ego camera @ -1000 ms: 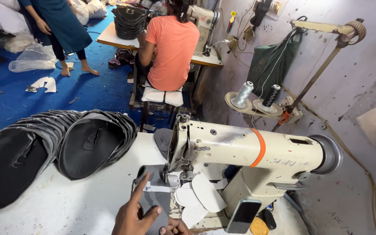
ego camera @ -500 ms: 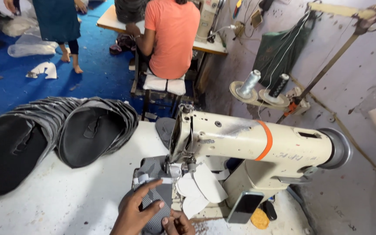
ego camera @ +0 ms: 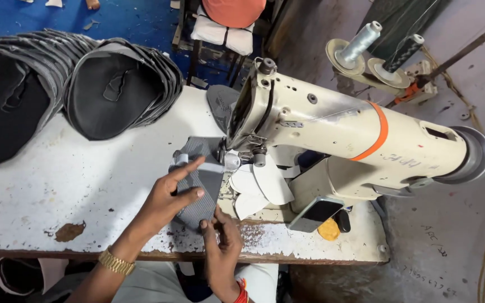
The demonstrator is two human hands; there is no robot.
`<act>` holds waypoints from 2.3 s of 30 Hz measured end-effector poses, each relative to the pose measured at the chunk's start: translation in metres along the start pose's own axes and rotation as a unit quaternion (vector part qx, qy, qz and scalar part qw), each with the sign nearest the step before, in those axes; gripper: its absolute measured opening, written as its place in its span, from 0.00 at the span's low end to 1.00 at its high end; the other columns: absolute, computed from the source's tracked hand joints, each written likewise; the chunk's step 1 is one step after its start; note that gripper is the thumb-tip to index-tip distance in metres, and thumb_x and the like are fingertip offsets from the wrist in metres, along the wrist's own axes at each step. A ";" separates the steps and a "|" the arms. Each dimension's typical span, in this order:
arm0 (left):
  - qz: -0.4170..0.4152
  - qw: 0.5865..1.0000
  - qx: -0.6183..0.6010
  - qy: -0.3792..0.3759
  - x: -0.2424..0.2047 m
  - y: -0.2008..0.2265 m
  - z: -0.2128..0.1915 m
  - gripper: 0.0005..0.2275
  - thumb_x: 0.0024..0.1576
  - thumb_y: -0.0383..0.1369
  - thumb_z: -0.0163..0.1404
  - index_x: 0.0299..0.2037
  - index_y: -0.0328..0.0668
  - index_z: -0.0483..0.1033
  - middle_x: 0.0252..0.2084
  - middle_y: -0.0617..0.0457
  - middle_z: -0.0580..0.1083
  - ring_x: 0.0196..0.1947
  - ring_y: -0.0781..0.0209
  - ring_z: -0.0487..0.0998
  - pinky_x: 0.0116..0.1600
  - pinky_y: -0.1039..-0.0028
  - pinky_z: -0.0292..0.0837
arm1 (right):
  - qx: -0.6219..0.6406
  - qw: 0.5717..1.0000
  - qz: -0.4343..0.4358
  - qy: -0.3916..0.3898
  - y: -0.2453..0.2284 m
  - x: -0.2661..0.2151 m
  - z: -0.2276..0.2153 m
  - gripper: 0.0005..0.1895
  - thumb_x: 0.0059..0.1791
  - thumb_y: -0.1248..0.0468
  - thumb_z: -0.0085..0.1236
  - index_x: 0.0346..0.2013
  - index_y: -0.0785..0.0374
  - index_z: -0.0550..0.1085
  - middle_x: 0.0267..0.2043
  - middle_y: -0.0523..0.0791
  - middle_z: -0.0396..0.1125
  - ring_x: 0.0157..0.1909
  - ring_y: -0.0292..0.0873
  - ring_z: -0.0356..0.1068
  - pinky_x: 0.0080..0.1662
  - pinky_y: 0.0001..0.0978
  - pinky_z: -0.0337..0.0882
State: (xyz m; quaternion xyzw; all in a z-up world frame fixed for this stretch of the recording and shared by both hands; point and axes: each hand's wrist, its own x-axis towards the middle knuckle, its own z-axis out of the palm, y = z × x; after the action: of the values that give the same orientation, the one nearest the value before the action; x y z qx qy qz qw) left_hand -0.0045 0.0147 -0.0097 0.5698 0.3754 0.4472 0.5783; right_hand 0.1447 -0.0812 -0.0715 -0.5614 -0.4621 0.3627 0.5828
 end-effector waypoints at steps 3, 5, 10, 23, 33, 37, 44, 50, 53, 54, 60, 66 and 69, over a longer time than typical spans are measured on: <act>-0.008 1.000 -0.016 0.008 0.006 0.004 0.002 0.32 0.53 0.31 0.57 0.70 0.40 0.61 0.74 0.47 0.62 0.75 0.57 0.57 0.74 0.64 0.52 | 0.008 1.000 -0.008 -0.002 -0.009 0.012 0.000 0.20 0.50 0.73 0.58 0.57 0.74 0.74 0.39 0.43 0.68 0.39 0.33 0.70 0.41 0.24 0.75; -0.010 1.000 -0.022 0.015 0.016 0.010 0.004 0.32 0.54 0.29 0.57 0.70 0.39 0.60 0.74 0.47 0.61 0.75 0.58 0.57 0.74 0.65 0.53 | 0.031 1.000 0.004 -0.003 -0.014 0.026 -0.001 0.20 0.50 0.73 0.57 0.57 0.73 0.73 0.38 0.42 0.69 0.37 0.32 0.71 0.38 0.23 0.74; -0.023 0.996 -0.064 0.052 0.045 0.004 0.009 0.32 0.55 0.25 0.54 0.71 0.33 0.56 0.72 0.45 0.62 0.61 0.61 0.73 0.63 0.73 0.71 | 0.041 0.997 0.063 0.000 -0.026 0.058 0.002 0.21 0.51 0.72 0.54 0.60 0.69 0.72 0.35 0.41 0.71 0.31 0.31 0.66 0.32 0.20 0.66; -0.023 0.999 0.025 0.017 0.125 0.010 -0.010 0.35 0.57 0.25 0.54 0.75 0.41 0.51 0.70 0.42 0.62 0.63 0.56 0.66 0.63 0.69 0.66 | 0.072 0.997 0.000 -0.001 -0.017 0.093 -0.013 0.11 0.51 0.71 0.57 0.48 0.72 0.75 0.39 0.42 0.74 0.42 0.33 0.71 0.49 0.27 0.72; 0.074 0.968 0.240 -0.016 0.137 0.017 0.002 0.33 0.58 0.33 0.57 0.74 0.51 0.57 0.64 0.46 0.70 0.61 0.55 0.71 0.64 0.66 0.66 | -0.516 0.847 -0.126 0.031 0.017 0.148 -0.099 0.22 0.46 0.61 0.64 0.51 0.68 0.75 0.54 0.54 0.68 0.53 0.57 0.66 0.52 0.47 0.68; 0.140 0.937 0.192 0.255 0.083 -0.021 -0.012 0.25 0.67 0.33 0.51 0.75 0.48 0.60 0.53 0.47 0.78 0.48 0.56 0.79 0.55 0.65 0.72 | -0.547 0.831 -0.103 -0.005 0.040 0.154 -0.098 0.27 0.44 0.63 0.62 0.57 0.67 0.71 0.51 0.55 0.67 0.54 0.60 0.65 0.52 0.50 0.68; 0.152 0.681 0.431 0.572 0.011 -0.102 -0.225 0.27 0.75 0.40 0.50 0.76 0.34 0.51 0.71 0.40 0.61 0.72 0.43 0.59 0.76 0.47 0.54 | -0.492 0.846 -0.197 0.058 0.050 0.132 -0.106 0.19 0.47 0.71 0.56 0.53 0.67 0.74 0.44 0.55 0.68 0.48 0.60 0.66 0.50 0.51 0.67; -0.208 0.592 0.425 0.653 -0.019 -0.139 -0.381 0.41 0.60 0.64 0.51 0.69 0.34 0.64 0.69 0.23 0.54 0.69 0.24 0.50 0.67 0.37 0.44 | -0.283 0.940 -0.144 0.121 0.048 0.076 -0.123 0.08 0.54 0.71 0.55 0.46 0.72 0.73 0.40 0.56 0.70 0.40 0.51 0.70 0.45 0.40 0.71; -0.321 0.646 0.445 0.530 -0.009 -0.125 -0.380 0.33 0.60 0.61 0.53 0.62 0.40 0.74 0.68 0.30 0.61 0.71 0.27 0.53 0.72 0.34 0.42 | -0.273 0.949 -0.106 0.112 0.096 0.063 -0.149 0.11 0.54 0.69 0.55 0.48 0.74 0.73 0.41 0.58 0.72 0.44 0.48 0.73 0.48 0.39 0.73; -0.275 0.651 0.429 0.563 -0.010 -0.125 -0.377 0.28 0.57 0.56 0.57 0.59 0.43 0.75 0.66 0.33 0.63 0.69 0.30 0.56 0.69 0.36 0.47 | -0.270 0.954 -0.087 0.098 0.118 0.059 -0.159 0.12 0.54 0.69 0.55 0.49 0.75 0.73 0.42 0.59 0.73 0.47 0.48 0.75 0.50 0.38 0.74; -0.163 0.694 0.389 0.584 -0.015 -0.136 -0.378 0.22 0.54 0.44 0.64 0.49 0.36 0.71 0.55 0.37 0.70 0.58 0.34 0.69 0.59 0.44 0.65 | -0.258 0.960 -0.098 0.047 0.162 0.058 -0.167 0.12 0.53 0.66 0.55 0.46 0.73 0.73 0.40 0.58 0.75 0.47 0.49 0.78 0.53 0.39 0.74; -0.143 0.635 0.520 0.553 -0.016 -0.117 -0.340 0.33 0.55 0.47 0.66 0.55 0.24 0.64 0.53 0.27 0.68 0.51 0.29 0.73 0.49 0.49 0.72 | -0.279 0.955 -0.104 0.004 0.139 0.050 -0.121 0.09 0.51 0.66 0.56 0.43 0.69 0.76 0.39 0.56 0.77 0.49 0.48 0.79 0.54 0.41 0.74; -0.223 0.649 0.488 0.540 -0.017 -0.097 -0.312 0.36 0.52 0.49 0.66 0.55 0.25 0.61 0.51 0.27 0.69 0.48 0.29 0.74 0.46 0.49 0.74 | -0.282 0.954 -0.099 -0.012 0.140 0.047 -0.112 0.09 0.50 0.66 0.57 0.43 0.68 0.77 0.41 0.57 0.77 0.50 0.48 0.79 0.54 0.41 0.74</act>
State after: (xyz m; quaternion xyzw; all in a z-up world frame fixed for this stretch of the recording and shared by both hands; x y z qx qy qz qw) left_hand -0.2957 0.1047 -0.1287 0.3265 0.9009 0.2860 -0.0058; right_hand 0.2788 -0.0579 -0.1974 -0.6499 -0.6057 0.1654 0.4281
